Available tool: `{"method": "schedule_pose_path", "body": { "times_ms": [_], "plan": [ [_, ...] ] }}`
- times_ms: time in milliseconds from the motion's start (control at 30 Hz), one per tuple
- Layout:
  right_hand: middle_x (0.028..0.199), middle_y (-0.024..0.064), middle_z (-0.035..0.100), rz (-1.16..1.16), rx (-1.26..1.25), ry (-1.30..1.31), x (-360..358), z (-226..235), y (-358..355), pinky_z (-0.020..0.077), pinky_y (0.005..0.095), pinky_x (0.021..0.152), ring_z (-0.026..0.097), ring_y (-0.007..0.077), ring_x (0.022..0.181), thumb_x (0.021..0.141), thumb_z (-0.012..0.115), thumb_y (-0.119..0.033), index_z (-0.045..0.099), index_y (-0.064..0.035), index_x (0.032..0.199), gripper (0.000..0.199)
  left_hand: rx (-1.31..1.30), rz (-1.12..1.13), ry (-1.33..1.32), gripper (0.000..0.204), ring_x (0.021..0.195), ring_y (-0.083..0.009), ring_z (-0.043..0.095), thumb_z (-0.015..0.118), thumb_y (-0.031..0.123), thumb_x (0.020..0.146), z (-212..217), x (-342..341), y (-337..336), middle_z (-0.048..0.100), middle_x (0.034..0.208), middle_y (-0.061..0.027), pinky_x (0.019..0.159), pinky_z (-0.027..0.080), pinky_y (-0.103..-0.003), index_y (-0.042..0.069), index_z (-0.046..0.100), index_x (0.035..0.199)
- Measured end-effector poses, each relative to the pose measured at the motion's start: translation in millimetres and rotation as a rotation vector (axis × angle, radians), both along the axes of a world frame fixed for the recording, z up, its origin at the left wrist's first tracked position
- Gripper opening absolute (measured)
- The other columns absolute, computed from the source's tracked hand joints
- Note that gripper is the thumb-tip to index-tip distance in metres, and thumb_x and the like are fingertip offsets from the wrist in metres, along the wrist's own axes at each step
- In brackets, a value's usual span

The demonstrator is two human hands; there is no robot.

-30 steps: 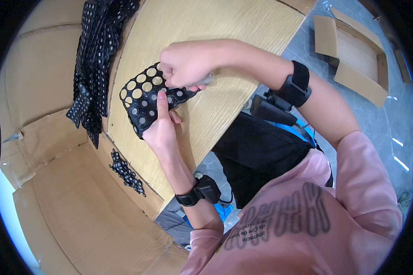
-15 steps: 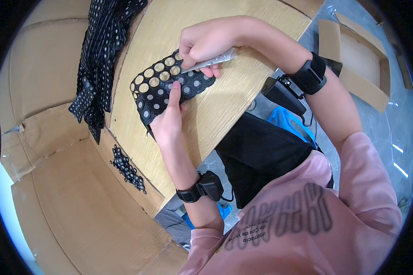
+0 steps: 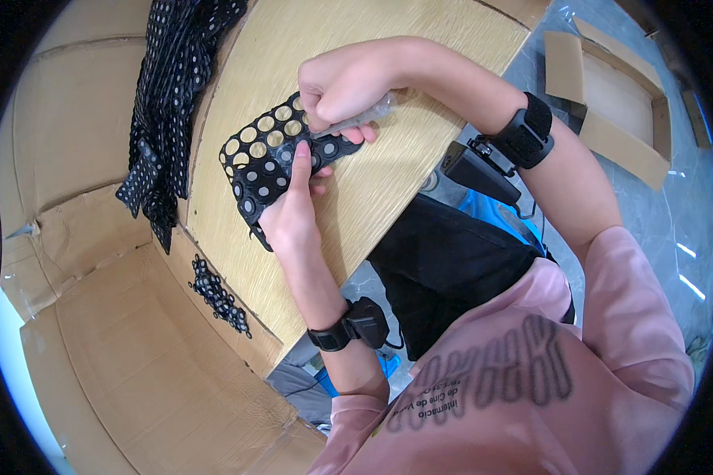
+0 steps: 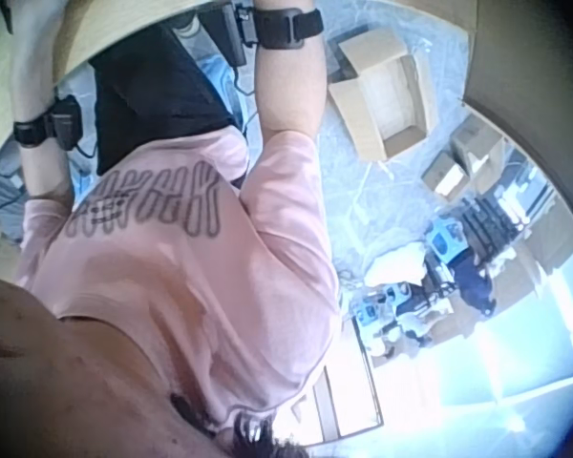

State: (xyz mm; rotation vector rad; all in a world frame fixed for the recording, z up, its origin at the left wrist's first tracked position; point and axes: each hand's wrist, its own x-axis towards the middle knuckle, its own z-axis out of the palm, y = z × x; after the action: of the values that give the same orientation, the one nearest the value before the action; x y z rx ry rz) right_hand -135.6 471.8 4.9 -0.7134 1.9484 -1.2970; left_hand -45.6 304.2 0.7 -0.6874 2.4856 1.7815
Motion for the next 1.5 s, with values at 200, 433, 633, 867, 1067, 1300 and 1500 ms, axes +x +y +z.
{"method": "schedule_pose_path", "body": {
  "times_ms": [200, 433, 633, 867, 1067, 1300, 1500],
  "plan": [
    [0.056, 0.0109, 0.062, -0.014, -0.009, 0.015, 2, -1, 0, 0.0494, 0.0261, 0.047, 0.063, 0.0149, 0.048, 0.091, 0.052, -0.015, 0.059, 0.0031, 0.067, 0.031, 0.033, 0.043, 0.058, 0.021, 0.062, -0.0113, 0.064, 0.072, 0.018, 0.086, -4, 0, 2, 0.070, 0.083, -0.0053, 0.053, 0.045, -0.021, 0.001, 0.066, 0.098],
    [0.055, 0.0098, 0.061, -0.064, -0.023, 0.018, 5, -1, -1, 0.0469, 0.0260, 0.044, 0.060, 0.0137, 0.045, 0.092, 0.053, -0.015, 0.059, 0.0023, 0.067, 0.031, -0.040, 0.110, -0.033, 0.022, 0.060, -0.0105, 0.063, 0.066, 0.016, 0.091, -2, -1, 6, 0.067, 0.086, -0.0059, 0.048, 0.046, -0.020, -0.001, 0.061, 0.103],
    [0.051, 0.0093, 0.059, -0.080, -0.044, 0.079, 11, -1, -4, 0.0443, 0.0271, 0.043, 0.057, 0.0133, 0.043, 0.091, 0.054, -0.015, 0.057, 0.0014, 0.064, 0.031, 0.006, 0.081, 0.020, 0.021, 0.060, -0.0099, 0.062, 0.066, 0.015, 0.091, -3, 1, 5, 0.067, 0.087, -0.0049, 0.050, 0.046, -0.021, 0.000, 0.061, 0.105],
    [0.049, 0.0114, 0.057, -0.104, 0.066, 0.317, 12, -10, -11, 0.0437, 0.0326, 0.045, 0.056, 0.0190, 0.042, 0.085, 0.052, -0.010, 0.053, 0.0029, 0.058, 0.030, 0.046, 0.056, 0.044, 0.021, 0.061, -0.0112, 0.063, 0.065, 0.014, 0.091, -6, 3, 6, 0.067, 0.089, -0.0057, 0.051, 0.046, -0.022, 0.000, 0.060, 0.106],
    [0.049, 0.0106, 0.057, -0.118, 0.004, 0.272, 14, -7, -8, 0.0449, 0.0312, 0.045, 0.060, 0.0178, 0.045, 0.087, 0.052, -0.013, 0.053, 0.0033, 0.060, 0.032, 0.038, -0.032, 0.150, 0.020, 0.058, -0.0114, 0.060, 0.063, 0.014, 0.092, -6, 4, 2, 0.066, 0.086, -0.0060, 0.051, 0.046, -0.022, -0.002, 0.060, 0.105],
    [0.064, 0.0127, 0.066, -0.103, -0.015, 0.047, 4, 4, 15, 0.0514, 0.0281, 0.050, 0.066, 0.0165, 0.054, 0.095, 0.049, -0.021, 0.060, 0.0038, 0.077, 0.033, 0.027, -0.018, 0.055, 0.017, 0.060, -0.0099, 0.058, 0.063, 0.015, 0.093, 0, 2, -5, 0.066, 0.078, -0.0059, 0.055, 0.046, -0.023, -0.001, 0.063, 0.098],
    [0.068, 0.0120, 0.066, -0.048, -0.060, -0.014, 1, 1, 15, 0.0501, 0.0263, 0.050, 0.066, 0.0172, 0.056, 0.099, 0.045, -0.024, 0.054, 0.0009, 0.080, 0.033, 0.131, -0.047, 0.006, 0.025, 0.063, -0.0091, 0.059, 0.074, 0.018, 0.084, 9, 6, 5, 0.068, 0.080, -0.0045, 0.056, 0.046, -0.024, 0.001, 0.064, 0.099]
  ]
}}
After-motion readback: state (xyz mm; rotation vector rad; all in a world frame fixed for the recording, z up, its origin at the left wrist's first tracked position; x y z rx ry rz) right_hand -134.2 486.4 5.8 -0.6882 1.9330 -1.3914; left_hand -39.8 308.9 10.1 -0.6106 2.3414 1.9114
